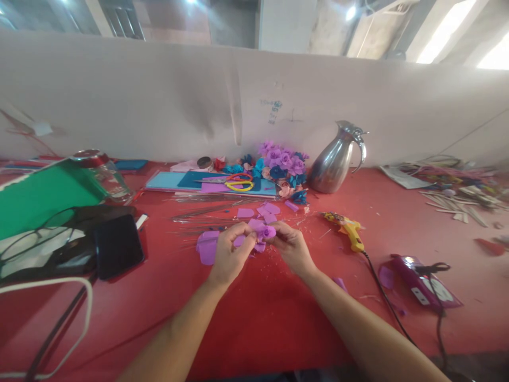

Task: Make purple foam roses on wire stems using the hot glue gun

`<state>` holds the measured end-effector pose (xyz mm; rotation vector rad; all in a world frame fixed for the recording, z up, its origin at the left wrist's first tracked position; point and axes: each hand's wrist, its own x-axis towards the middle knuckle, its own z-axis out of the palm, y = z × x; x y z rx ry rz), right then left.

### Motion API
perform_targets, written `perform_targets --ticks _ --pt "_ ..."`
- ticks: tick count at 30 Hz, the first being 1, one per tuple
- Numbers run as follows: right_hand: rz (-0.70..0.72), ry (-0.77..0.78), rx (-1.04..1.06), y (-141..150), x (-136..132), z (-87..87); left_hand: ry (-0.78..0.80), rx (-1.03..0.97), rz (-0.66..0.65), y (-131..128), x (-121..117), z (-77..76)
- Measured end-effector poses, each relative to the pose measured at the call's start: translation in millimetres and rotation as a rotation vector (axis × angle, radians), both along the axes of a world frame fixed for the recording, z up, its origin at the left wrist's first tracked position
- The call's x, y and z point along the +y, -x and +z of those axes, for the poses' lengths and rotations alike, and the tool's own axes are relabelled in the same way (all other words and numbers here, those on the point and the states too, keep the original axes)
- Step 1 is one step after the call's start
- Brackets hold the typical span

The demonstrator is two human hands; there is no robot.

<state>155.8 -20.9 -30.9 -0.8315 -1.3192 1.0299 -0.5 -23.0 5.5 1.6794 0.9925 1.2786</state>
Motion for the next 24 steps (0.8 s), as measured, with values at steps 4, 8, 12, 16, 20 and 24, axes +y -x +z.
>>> perform_targets --ticks 4,8,12,16,20,24 --pt "0.007 -0.001 0.000 0.7 -1.9 4.8 -0.070 0.000 0.000 -1.9 -5.0 3.4" --pt "-0.009 0.004 -0.005 0.7 -2.1 5.7 -0.095 0.036 0.033 -3.6 -7.8 5.5" --pt "-0.026 -0.011 -0.040 1.1 -1.2 4.9 -0.078 0.059 0.044 -5.4 -6.6 1.6" --pt "-0.024 -0.012 -0.036 1.6 -1.5 4.7 -0.051 0.039 0.016 -6.6 -6.5 -2.0" --pt "-0.037 -0.010 -0.031 1.5 -2.3 5.1 -0.009 0.016 -0.009 -7.5 -8.5 -1.5" --pt "-0.027 0.010 -0.014 1.5 -2.7 5.9 0.023 -0.017 -0.021 -7.9 -9.1 -2.0"
